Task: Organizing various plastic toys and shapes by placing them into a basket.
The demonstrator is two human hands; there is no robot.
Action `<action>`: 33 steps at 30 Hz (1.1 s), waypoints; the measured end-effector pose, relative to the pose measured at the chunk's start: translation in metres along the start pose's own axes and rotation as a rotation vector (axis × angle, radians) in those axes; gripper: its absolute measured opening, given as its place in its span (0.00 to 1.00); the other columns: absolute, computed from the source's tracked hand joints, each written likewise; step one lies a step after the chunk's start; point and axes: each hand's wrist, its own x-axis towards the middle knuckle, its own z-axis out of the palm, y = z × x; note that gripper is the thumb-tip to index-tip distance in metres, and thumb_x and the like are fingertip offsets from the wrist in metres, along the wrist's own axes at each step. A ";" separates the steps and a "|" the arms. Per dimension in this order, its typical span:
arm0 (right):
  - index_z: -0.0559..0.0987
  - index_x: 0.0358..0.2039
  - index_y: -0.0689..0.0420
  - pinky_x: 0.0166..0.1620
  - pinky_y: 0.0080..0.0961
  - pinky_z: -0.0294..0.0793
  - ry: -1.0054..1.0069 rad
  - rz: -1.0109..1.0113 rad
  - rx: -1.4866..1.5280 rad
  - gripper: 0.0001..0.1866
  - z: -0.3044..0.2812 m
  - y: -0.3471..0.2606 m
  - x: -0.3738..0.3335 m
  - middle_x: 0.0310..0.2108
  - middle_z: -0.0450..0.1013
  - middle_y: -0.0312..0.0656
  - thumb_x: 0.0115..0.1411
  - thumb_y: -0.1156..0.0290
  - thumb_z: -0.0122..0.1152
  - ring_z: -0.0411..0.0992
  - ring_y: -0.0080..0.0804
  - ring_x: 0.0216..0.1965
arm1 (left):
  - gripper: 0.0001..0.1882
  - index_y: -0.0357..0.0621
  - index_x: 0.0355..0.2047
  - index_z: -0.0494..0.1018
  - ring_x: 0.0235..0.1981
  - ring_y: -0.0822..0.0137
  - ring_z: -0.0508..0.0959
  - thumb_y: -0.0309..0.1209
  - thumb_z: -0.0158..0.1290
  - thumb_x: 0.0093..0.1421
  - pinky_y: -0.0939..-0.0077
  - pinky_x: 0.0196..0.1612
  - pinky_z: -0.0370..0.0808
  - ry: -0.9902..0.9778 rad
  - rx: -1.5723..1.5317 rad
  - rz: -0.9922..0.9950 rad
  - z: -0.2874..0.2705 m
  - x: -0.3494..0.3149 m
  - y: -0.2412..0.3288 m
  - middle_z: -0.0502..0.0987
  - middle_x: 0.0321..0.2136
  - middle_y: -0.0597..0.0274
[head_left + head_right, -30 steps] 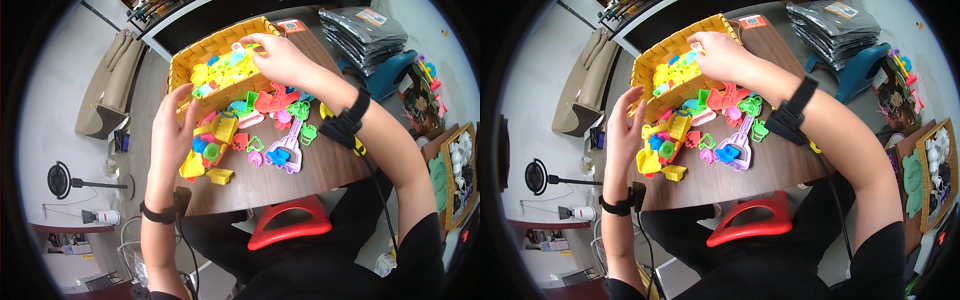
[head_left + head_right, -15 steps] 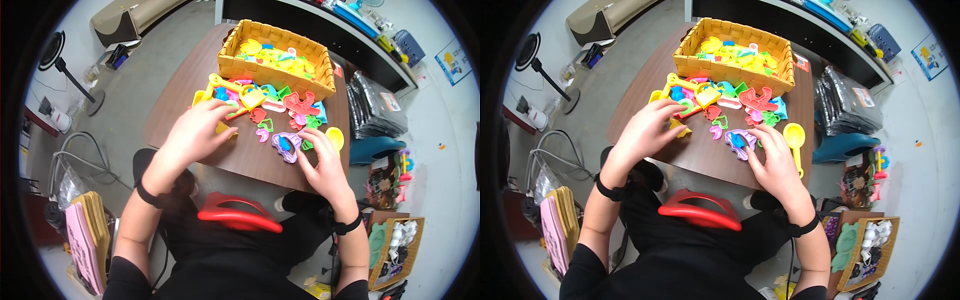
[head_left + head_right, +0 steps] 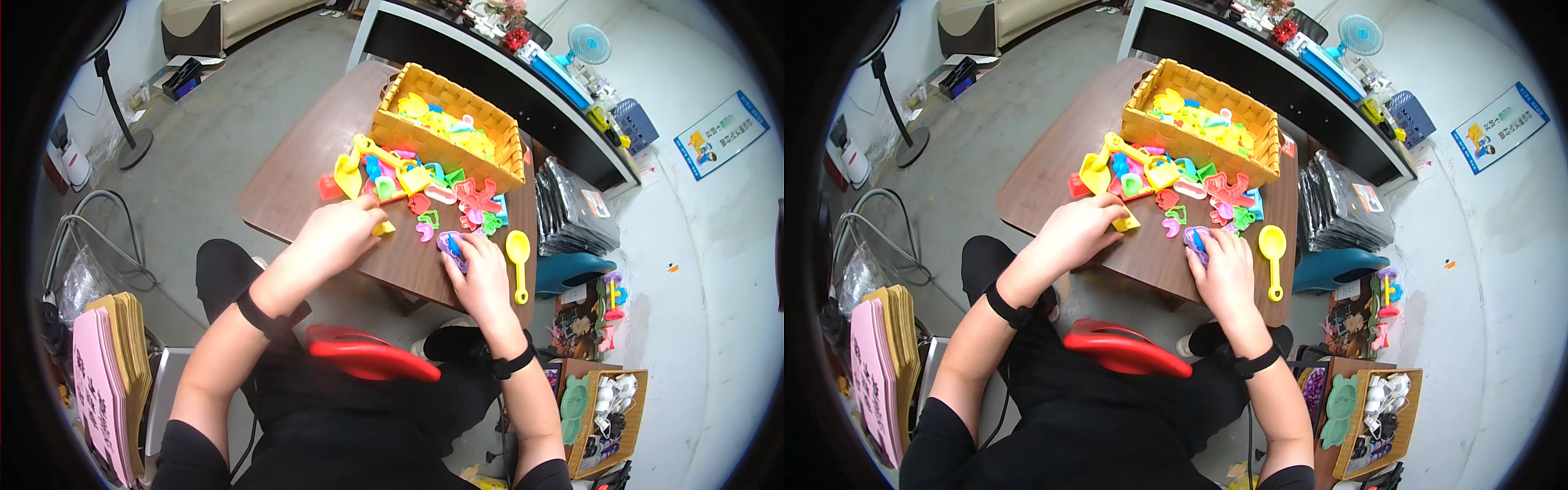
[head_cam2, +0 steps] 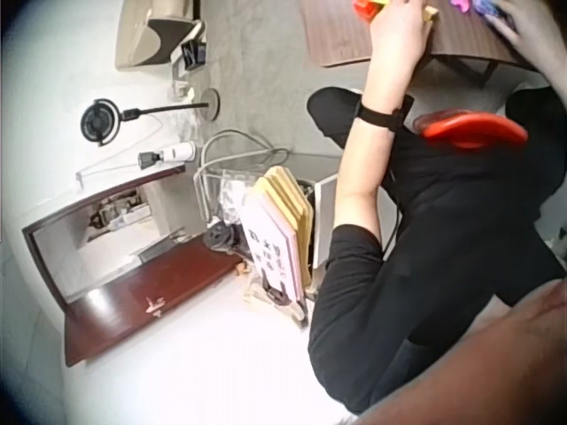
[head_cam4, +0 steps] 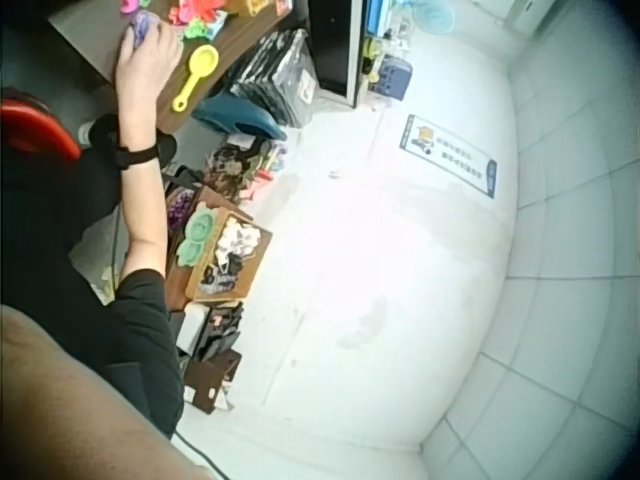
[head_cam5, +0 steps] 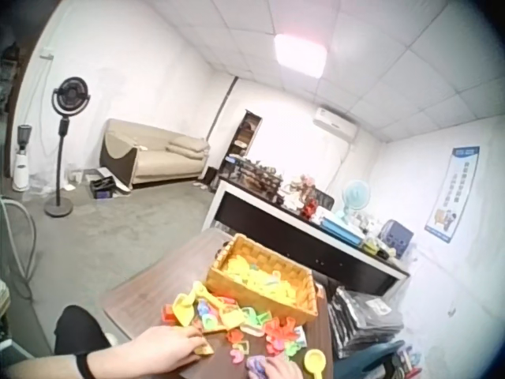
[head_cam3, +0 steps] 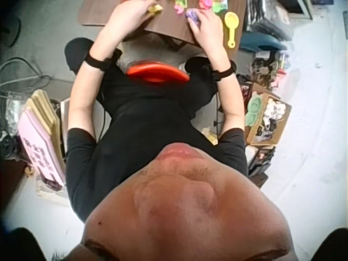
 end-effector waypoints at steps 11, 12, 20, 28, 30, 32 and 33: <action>0.90 0.48 0.59 0.57 0.42 0.83 0.097 0.107 0.068 0.11 -0.007 -0.010 0.001 0.50 0.87 0.45 0.69 0.68 0.75 0.83 0.49 0.52 | 0.18 0.45 0.52 0.82 0.55 0.53 0.86 0.38 0.70 0.65 0.57 0.54 0.86 0.070 0.007 0.111 0.009 -0.018 -0.007 0.84 0.54 0.59; 0.90 0.48 0.59 0.57 0.42 0.83 0.095 0.108 0.061 0.11 -0.009 -0.013 0.000 0.50 0.87 0.45 0.69 0.68 0.75 0.83 0.49 0.52 | 0.18 0.46 0.52 0.82 0.54 0.53 0.86 0.38 0.70 0.65 0.58 0.55 0.85 0.066 0.060 0.114 0.005 -0.019 -0.005 0.84 0.53 0.59; 0.90 0.52 0.58 0.58 0.42 0.83 0.155 0.038 0.133 0.12 -0.017 -0.061 0.006 0.53 0.86 0.48 0.70 0.72 0.73 0.84 0.51 0.54 | 0.13 0.46 0.49 0.81 0.54 0.53 0.86 0.36 0.67 0.68 0.56 0.55 0.85 0.047 0.211 -0.010 0.017 -0.016 0.006 0.85 0.50 0.57; 0.90 0.56 0.55 0.63 0.45 0.81 0.047 -0.137 -0.179 0.15 0.011 -0.068 0.024 0.60 0.82 0.51 0.69 0.74 0.73 0.81 0.53 0.59 | 0.20 0.44 0.60 0.79 0.59 0.50 0.84 0.33 0.66 0.70 0.55 0.60 0.83 0.055 0.148 0.013 0.015 -0.025 0.011 0.79 0.61 0.51; 0.89 0.58 0.55 0.65 0.48 0.79 0.045 -0.132 -0.198 0.17 0.020 -0.057 0.029 0.62 0.80 0.54 0.69 0.74 0.72 0.79 0.56 0.62 | 0.21 0.44 0.60 0.79 0.60 0.50 0.84 0.33 0.66 0.70 0.55 0.60 0.83 0.060 0.167 0.016 0.015 -0.025 0.012 0.79 0.62 0.52; 0.87 0.61 0.57 0.67 0.49 0.78 0.005 -0.123 -0.275 0.19 0.022 -0.051 0.037 0.64 0.79 0.57 0.71 0.71 0.73 0.78 0.59 0.64 | 0.22 0.45 0.61 0.78 0.60 0.51 0.83 0.34 0.66 0.69 0.55 0.61 0.83 0.065 0.185 0.018 0.014 -0.029 0.007 0.79 0.62 0.52; 0.85 0.64 0.59 0.69 0.51 0.76 0.025 -0.057 -0.063 0.24 0.023 -0.048 0.036 0.66 0.78 0.58 0.70 0.67 0.75 0.77 0.60 0.66 | 0.22 0.45 0.62 0.78 0.60 0.52 0.83 0.34 0.66 0.70 0.55 0.62 0.82 0.129 0.127 0.066 0.009 -0.034 0.001 0.79 0.62 0.53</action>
